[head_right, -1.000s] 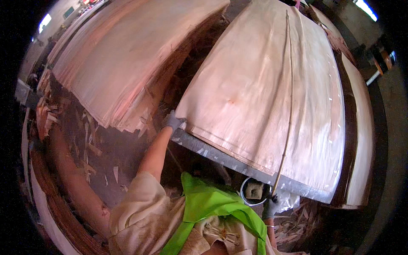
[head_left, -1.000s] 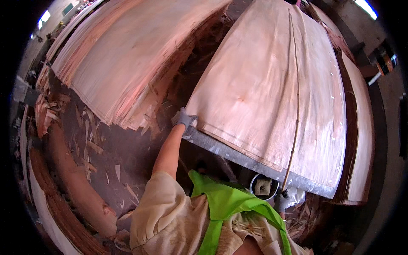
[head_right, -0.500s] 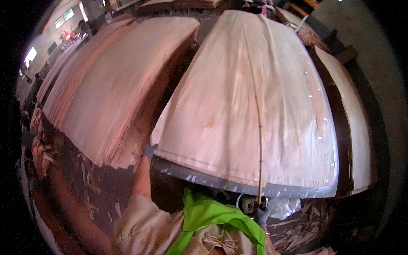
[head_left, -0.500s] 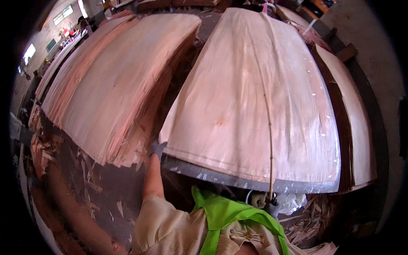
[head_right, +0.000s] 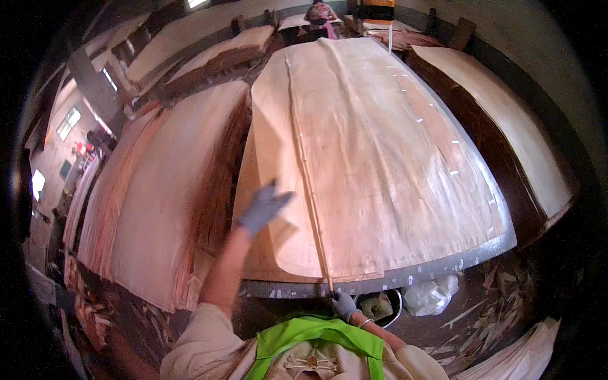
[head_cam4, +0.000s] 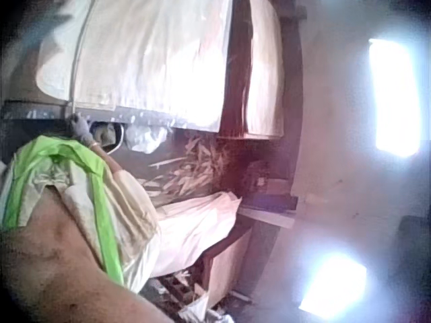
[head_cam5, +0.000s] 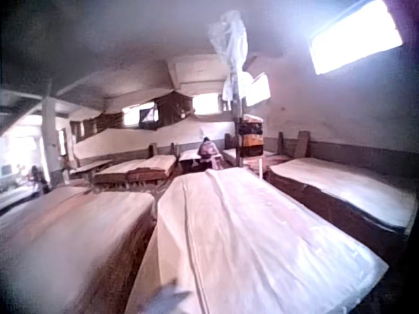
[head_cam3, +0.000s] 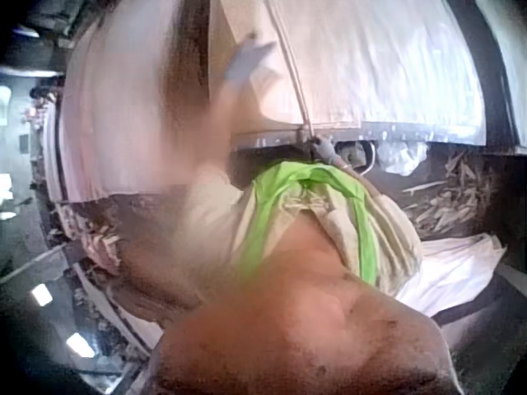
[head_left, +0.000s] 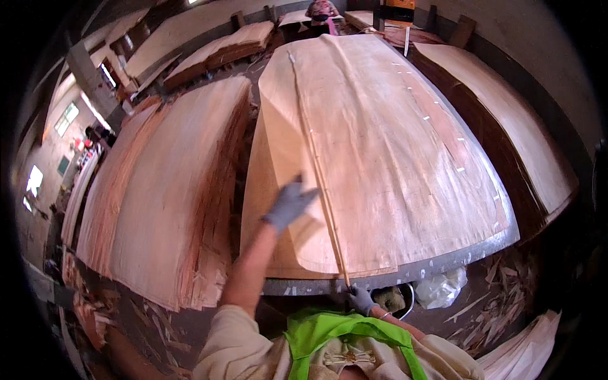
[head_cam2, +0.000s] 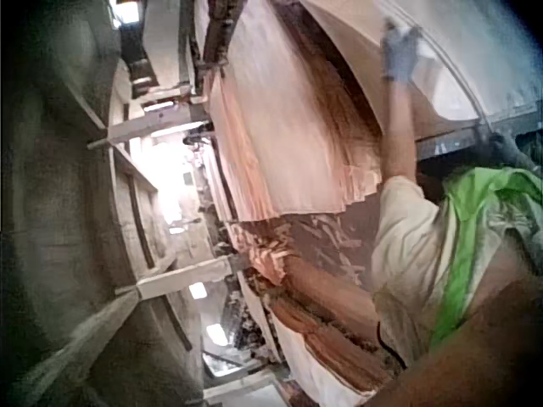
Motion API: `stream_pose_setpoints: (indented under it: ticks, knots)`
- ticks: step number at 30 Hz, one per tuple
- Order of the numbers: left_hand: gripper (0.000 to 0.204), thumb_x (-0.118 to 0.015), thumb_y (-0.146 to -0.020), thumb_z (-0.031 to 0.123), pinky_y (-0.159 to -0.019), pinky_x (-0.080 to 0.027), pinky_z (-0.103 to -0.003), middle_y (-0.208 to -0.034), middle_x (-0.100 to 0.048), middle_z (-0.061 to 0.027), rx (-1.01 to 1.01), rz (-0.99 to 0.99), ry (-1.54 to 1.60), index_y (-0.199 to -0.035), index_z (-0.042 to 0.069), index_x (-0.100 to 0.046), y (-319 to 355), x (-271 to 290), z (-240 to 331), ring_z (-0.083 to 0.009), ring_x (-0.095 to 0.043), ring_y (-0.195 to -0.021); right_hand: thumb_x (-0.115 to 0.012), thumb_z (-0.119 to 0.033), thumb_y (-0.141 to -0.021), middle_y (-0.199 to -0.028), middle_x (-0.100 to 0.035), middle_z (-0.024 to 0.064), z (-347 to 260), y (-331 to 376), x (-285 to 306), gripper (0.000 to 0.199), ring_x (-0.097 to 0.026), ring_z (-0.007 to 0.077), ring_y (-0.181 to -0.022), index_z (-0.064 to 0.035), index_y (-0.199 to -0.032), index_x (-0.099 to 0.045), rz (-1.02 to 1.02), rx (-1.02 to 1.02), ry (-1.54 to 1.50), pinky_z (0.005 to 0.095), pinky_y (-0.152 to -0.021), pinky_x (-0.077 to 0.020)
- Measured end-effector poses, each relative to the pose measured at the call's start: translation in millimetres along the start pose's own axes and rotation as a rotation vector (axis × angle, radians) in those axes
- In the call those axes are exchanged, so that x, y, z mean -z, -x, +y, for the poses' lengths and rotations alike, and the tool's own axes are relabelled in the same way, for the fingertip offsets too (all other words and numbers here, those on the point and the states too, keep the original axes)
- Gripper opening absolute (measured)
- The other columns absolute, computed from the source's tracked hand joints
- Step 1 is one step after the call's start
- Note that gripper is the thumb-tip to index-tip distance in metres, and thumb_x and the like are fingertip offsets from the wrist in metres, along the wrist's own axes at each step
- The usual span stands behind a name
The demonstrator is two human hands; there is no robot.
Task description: The person applies adhesive and thin wood veneer patches to a larger wooden panel, smoothing the patches by hand and using a tool to ensure they are flat. The person then moves the large wooden panel from the work surface to a stack of similar panels and picks up a long wooden rod.
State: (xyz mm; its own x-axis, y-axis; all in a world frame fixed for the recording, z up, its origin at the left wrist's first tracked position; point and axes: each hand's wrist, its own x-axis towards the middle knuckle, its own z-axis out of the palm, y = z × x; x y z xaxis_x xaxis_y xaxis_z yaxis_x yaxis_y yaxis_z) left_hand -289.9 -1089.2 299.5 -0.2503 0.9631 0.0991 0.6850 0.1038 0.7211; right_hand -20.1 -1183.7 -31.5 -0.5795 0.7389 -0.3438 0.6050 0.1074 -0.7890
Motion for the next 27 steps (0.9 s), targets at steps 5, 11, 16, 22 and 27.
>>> stream_pose_setpoints:
  ticks: [5,11,16,22,27]
  knots:
    - [0.053,-0.047,-0.083,0.044,-0.089,-0.043,-0.041,-0.114,-0.053,-0.0266,-0.251,-0.452,-0.490,-0.106,-0.003,-0.059,-65.4,-195.6,13.8,-0.0355,-0.054,-0.102,-0.049,-0.030,-0.085,-0.081,-0.062,0.0231,28.8,-17.4,-18.0,0.031,-0.059,0.0388,-0.071,-0.0032,-0.098,-0.059,-0.267,0.219,-0.017,0.0449,-0.062,-0.0466]
    - [0.048,-0.053,-0.078,0.040,-0.087,-0.044,-0.039,-0.113,-0.056,-0.0207,-0.137,-0.742,-0.482,-0.103,0.000,-0.061,-55.4,-321.6,38.7,-0.0326,-0.056,-0.101,-0.050,-0.029,-0.087,-0.087,-0.061,0.0098,13.0,-7.7,40.7,0.030,-0.055,0.0189,-0.077,-0.0065,-0.104,-0.058,-0.572,0.075,-0.271,0.0352,-0.069,-0.0459]
    - [0.050,-0.056,-0.078,0.040,-0.091,-0.042,-0.039,-0.119,-0.052,-0.0222,-0.185,-0.768,-0.300,-0.111,0.001,-0.056,-25.5,-325.9,41.8,-0.0338,-0.052,-0.107,-0.049,-0.023,-0.088,-0.080,-0.060,0.0037,-7.6,10.7,60.5,0.024,-0.052,0.0119,-0.070,-0.0035,-0.098,-0.059,-0.578,0.017,-0.557,0.0297,-0.062,-0.0446]
    - [0.031,-0.055,-0.087,0.024,-0.090,-0.042,-0.031,-0.112,-0.057,-0.0123,-0.127,-0.314,0.487,-0.108,0.002,-0.055,82.5,-223.6,28.0,-0.0198,-0.054,-0.104,-0.054,-0.024,-0.086,-0.079,-0.063,0.0115,5.9,23.6,69.2,0.031,-0.053,0.0131,-0.070,0.0011,-0.103,-0.060,-0.250,0.119,-0.419,0.0319,-0.065,-0.0457]
    - [0.033,-0.055,-0.087,0.012,-0.088,-0.042,-0.028,-0.109,-0.054,-0.0062,0.276,-0.305,0.948,-0.117,0.001,-0.048,225.6,-216.9,-34.0,-0.0142,-0.050,-0.098,-0.056,-0.015,-0.080,-0.073,-0.062,0.0183,-50.8,66.6,112.3,0.017,-0.057,0.0143,-0.063,-0.0027,-0.087,-0.064,-0.311,0.593,-0.132,0.0331,-0.062,-0.0477]
